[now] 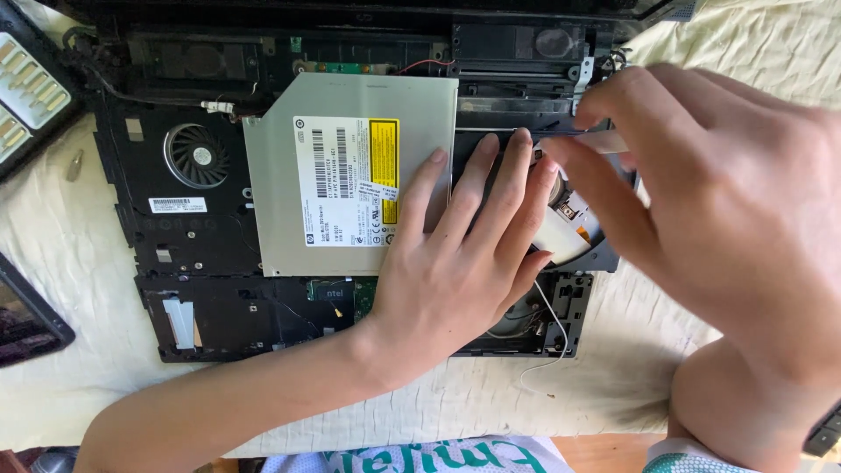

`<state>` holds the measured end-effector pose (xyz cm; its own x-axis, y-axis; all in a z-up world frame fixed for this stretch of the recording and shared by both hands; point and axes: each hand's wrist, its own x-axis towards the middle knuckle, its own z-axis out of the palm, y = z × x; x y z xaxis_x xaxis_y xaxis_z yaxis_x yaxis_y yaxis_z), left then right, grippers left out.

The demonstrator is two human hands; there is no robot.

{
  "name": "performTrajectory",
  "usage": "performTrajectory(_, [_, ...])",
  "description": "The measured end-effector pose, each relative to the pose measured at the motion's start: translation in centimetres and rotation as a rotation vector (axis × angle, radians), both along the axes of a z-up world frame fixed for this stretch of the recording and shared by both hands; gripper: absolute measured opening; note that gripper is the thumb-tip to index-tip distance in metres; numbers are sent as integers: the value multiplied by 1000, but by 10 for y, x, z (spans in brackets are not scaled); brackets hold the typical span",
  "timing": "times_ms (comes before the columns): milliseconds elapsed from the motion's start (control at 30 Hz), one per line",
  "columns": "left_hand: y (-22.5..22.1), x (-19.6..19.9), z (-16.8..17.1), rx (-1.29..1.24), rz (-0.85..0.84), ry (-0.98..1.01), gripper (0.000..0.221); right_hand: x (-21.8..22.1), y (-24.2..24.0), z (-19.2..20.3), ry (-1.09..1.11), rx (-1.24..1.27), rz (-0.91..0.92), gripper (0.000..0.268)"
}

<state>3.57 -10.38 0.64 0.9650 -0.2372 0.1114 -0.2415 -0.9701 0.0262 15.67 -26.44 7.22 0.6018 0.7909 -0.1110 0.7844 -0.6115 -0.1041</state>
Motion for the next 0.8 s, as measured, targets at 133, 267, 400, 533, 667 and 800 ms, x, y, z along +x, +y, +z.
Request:
performTrajectory(133, [0, 0, 1, 0, 3, 5, 62, -5, 9, 9, 43, 59, 63, 3])
performTrajectory(267, [-1, -1, -1, -14, 0, 1, 63, -11, 8, 11, 55, 62, 15, 11])
performTrajectory(400, [0, 0, 0, 8, 3, 0, 63, -11, 8, 6, 8, -4, -20, 13])
performTrajectory(533, [1, 0, -1, -8, -2, -12, 65, -13, 14, 11, -46, -63, -8, 7])
performTrajectory(667, [1, 0, -1, 3, -3, -6, 67, -16, 15, 14, 57, -30, -32, 1])
performTrajectory(800, [1, 0, -2, -5, -1, -5, 67, -19, 8, 5, 10, -22, -97, 15])
